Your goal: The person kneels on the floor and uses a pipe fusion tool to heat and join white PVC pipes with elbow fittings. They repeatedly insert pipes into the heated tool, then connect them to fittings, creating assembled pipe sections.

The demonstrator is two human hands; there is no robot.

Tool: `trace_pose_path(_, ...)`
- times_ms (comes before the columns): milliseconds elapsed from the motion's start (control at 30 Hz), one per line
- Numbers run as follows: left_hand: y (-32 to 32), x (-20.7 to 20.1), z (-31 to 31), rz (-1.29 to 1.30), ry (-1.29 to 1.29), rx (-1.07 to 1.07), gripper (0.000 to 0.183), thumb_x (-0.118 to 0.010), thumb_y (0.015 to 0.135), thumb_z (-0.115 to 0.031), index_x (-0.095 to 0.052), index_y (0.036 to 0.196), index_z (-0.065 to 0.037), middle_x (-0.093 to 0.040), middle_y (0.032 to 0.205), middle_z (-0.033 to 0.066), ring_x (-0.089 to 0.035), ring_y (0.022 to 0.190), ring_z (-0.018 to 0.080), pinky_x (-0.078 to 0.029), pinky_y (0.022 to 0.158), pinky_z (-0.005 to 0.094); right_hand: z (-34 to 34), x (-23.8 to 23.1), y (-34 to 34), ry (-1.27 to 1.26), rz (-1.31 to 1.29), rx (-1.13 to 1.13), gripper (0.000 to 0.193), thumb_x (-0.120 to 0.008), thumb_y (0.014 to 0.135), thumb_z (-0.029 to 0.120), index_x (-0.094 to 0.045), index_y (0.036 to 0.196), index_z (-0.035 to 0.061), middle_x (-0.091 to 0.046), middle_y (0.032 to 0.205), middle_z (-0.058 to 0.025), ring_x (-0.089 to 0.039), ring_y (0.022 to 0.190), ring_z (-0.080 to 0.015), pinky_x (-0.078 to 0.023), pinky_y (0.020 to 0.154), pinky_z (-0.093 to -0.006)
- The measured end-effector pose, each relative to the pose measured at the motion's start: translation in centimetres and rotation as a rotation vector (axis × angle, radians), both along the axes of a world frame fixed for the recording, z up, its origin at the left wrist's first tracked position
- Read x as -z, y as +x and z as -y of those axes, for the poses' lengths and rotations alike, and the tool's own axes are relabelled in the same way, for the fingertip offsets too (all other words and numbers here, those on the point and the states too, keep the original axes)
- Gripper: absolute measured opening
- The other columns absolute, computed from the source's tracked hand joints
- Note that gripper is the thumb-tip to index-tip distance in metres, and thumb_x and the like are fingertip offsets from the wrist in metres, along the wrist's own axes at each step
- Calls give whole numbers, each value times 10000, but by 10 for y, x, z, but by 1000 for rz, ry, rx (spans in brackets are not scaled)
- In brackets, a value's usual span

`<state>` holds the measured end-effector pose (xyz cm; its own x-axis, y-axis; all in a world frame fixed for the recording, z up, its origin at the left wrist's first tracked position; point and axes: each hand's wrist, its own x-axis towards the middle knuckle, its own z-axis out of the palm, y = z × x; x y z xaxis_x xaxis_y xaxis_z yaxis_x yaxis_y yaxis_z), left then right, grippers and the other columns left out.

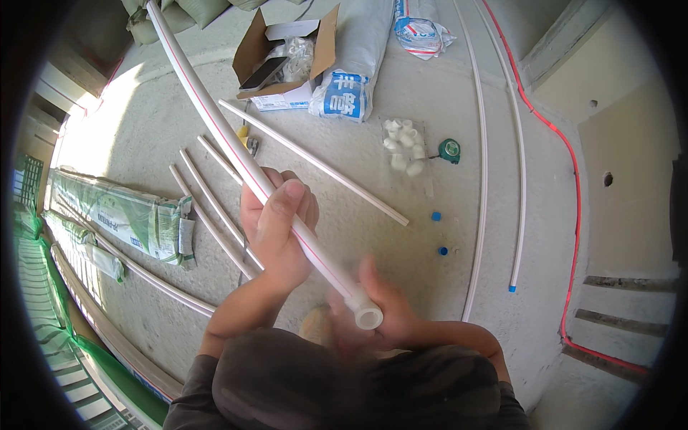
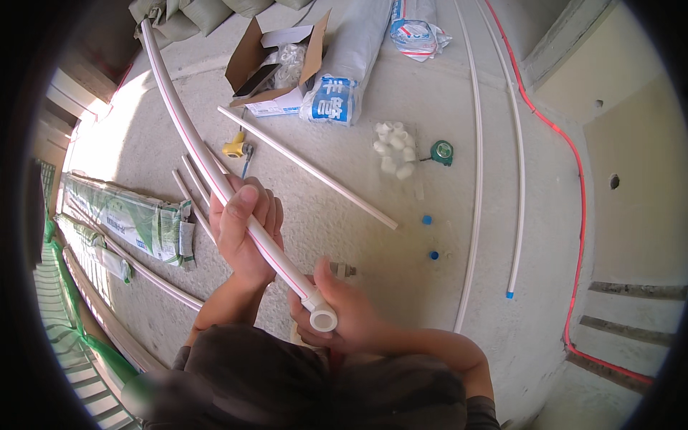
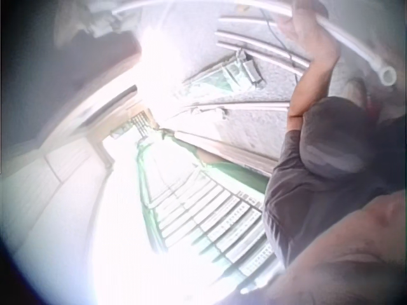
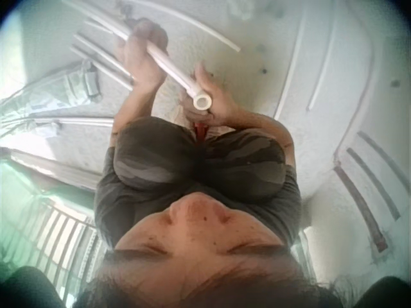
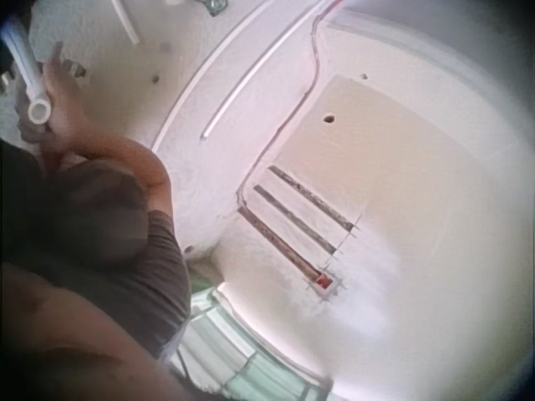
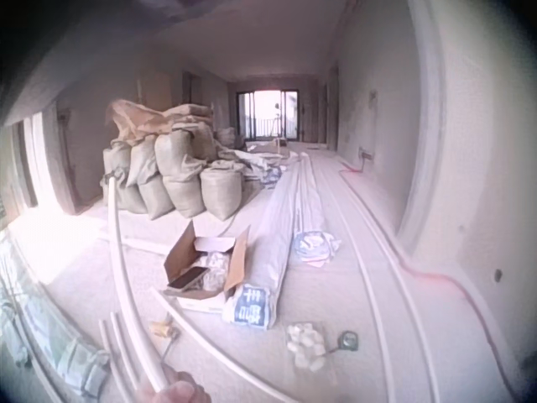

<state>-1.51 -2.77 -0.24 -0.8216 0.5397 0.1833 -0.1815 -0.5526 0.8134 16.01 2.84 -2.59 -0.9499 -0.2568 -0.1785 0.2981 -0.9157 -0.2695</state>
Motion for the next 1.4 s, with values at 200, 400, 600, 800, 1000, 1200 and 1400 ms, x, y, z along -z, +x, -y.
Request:
trace_pose_path(200,3,-23,1,3,22,-30,261,-623,1020,-130,-427,851,-99,-406,623,-23,-327,477,65,-278,450,253,-1,-36,-1,-15,-88,-25,780,-198,1020,785,-525,1101,82,-427,678,21,-350,479,-90,-302,469,-248)
trace_pose_path(400,18,-54,22,-119,19,-56,311,-686,1014,-218,-451,822,-150,-458,637,-22,-370,462,72,-333,458,245,2,-38,11,69,-309,-110,738,-401,1002,777,-511,1252,91,-482,745,21,-396,538,-68,-296,476,-231)
trace_pose_path(600,25,-66,30,-186,44,-63,277,-680,1031,-236,-488,850,-150,-484,653,-2,-413,456,95,-363,445,261,12,-34,15,-49,-334,-146,648,-532,998,658,-507,1287,79,-505,783,31,-427,569,-55,-306,483,-223)
trace_pose_path(800,24,-60,30,-222,59,-49,216,-607,1054,-205,-485,892,-131,-461,660,-14,-379,443,75,-333,447,249,10,-32,17,-28,-336,-159,689,-514,991,691,-499,1293,73,-513,803,31,-433,580,-53,-313,489,-220)
trace_pose_path(1000,25,-55,30,-201,42,-75,221,-611,1055,-208,-484,889,-136,-469,656,-15,-390,438,72,-342,442,245,9,-31,16,-45,-333,-153,674,-483,1017,671,-491,1297,59,-519,797,25,-440,563,-57,-316,476,-220)
trace_pose_path(1200,25,-54,31,-187,62,-59,210,-607,1059,-211,-484,908,-133,-459,663,-16,-383,455,73,-342,460,245,12,-32,15,-70,-411,-95,693,-410,1055,668,-482,1294,21,-530,747,4,-438,487,-74,-323,449,-227)
trace_pose_path(1400,25,-50,31,-188,56,-47,202,-601,1064,-216,-484,924,-130,-447,671,-12,-380,473,74,-342,478,250,5,-39,17,28,-268,-158,1041,-401,864,927,-514,1275,-23,-528,707,-4,-459,520,-83,-345,485,-236)
